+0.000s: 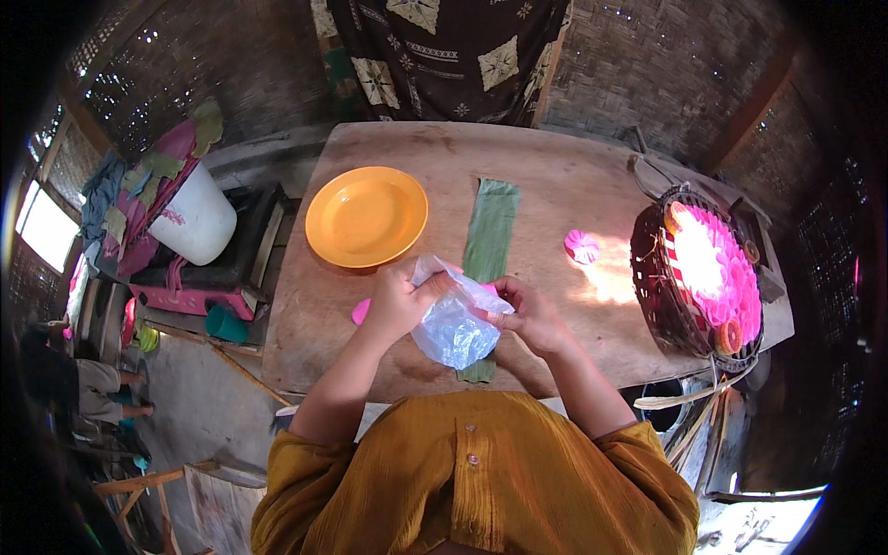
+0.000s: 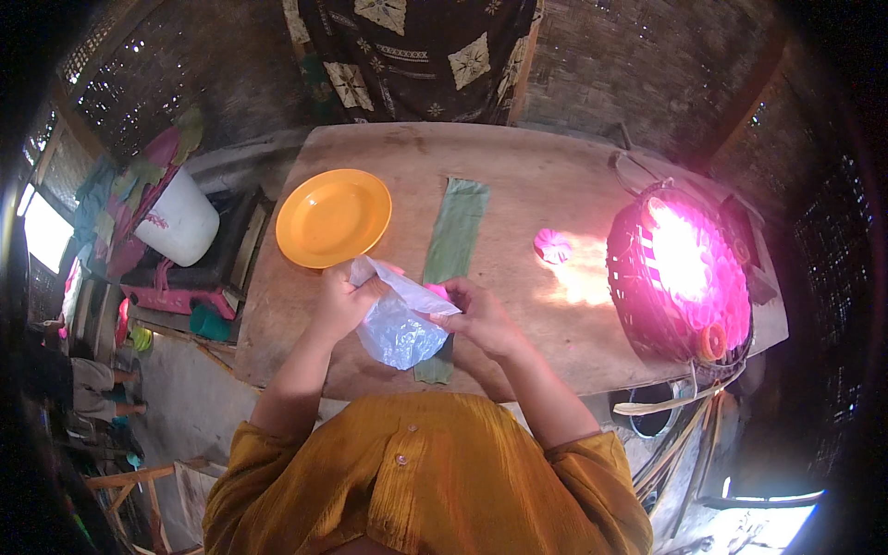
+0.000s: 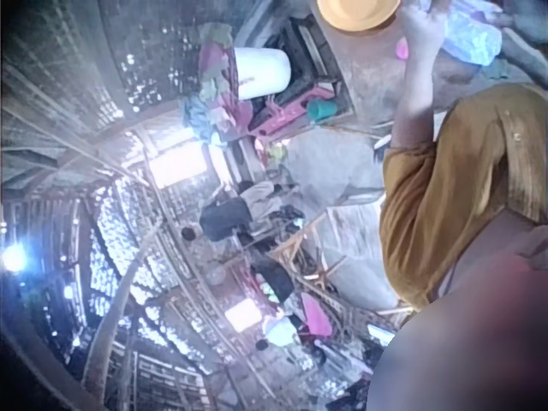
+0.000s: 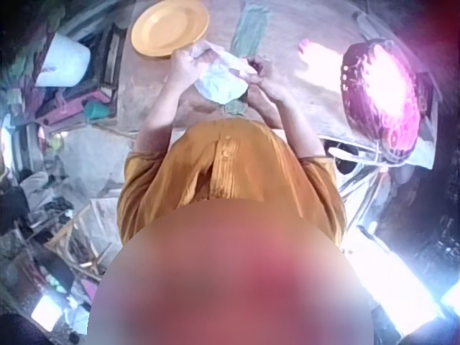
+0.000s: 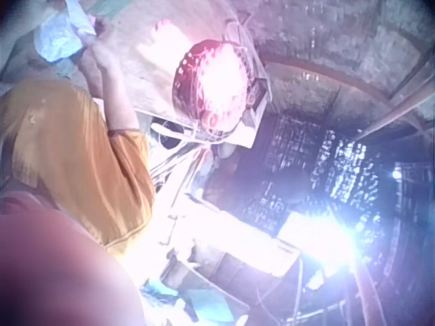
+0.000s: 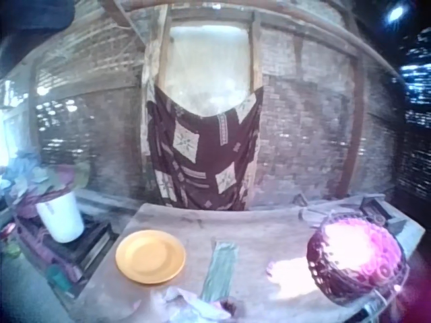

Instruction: The person shapes pink clay into flower-like forms using a small plastic mold and a green leaf on a wooden table. They repeatedly press the clay into the mold, remove the shaped pieces, and place them on the table or into a basket.

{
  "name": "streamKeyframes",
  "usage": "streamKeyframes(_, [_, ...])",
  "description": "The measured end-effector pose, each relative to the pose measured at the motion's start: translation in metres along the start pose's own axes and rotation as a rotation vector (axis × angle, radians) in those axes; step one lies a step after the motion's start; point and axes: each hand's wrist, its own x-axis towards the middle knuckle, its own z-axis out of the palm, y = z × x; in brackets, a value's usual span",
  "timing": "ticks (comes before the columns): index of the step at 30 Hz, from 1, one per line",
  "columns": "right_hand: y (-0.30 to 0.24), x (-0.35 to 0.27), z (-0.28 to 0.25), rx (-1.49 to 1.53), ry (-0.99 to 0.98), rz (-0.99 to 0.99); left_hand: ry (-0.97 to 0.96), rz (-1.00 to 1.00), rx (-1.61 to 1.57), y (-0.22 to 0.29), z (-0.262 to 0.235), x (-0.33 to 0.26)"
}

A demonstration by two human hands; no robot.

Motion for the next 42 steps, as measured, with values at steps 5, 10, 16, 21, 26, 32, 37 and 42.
streamKeyframes(5, [0.012, -0.001, 0.011, 0.063, -0.028, 0.041, -0.034, -0.029, 0.028, -0.017, -0.003, 0.000])
streamKeyframes(10, [-0.001, 0.000, -0.011, 0.130, 0.135, 0.060, 0.168, -0.005, -0.082, -0.031, 0.000, -0.016])
streamKeyframes(16, [0.001, 0.004, -0.039, 0.036, 0.192, 0.139, -0.526, 0.266, 0.546, -0.042, 0.015, -0.083])
streamKeyframes(21, [0.046, 0.013, -0.013, -0.877, 0.070, 0.071, -0.710, 0.326, 0.640, -0.055, 0.021, -0.094])
streamKeyframes(26, [0.055, 0.015, -0.010, -1.378, 0.116, -0.201, -0.585, 0.516, 0.706, -0.055, 0.025, -0.091])
streamKeyframes(32, [0.042, 0.010, -0.005, -1.462, 0.045, -0.143, -0.585, 0.534, 0.787, -0.059, 0.030, -0.087])
streamKeyframes(37, [0.041, 0.016, -0.005, -1.478, 0.041, -0.216, -0.665, 0.542, 0.838, -0.061, 0.028, -0.081])
streamKeyframes(42, [0.044, 0.050, -0.022, -1.523, 0.110, -0.206, -0.875, 0.481, 0.911, -0.070, 0.026, -0.080])
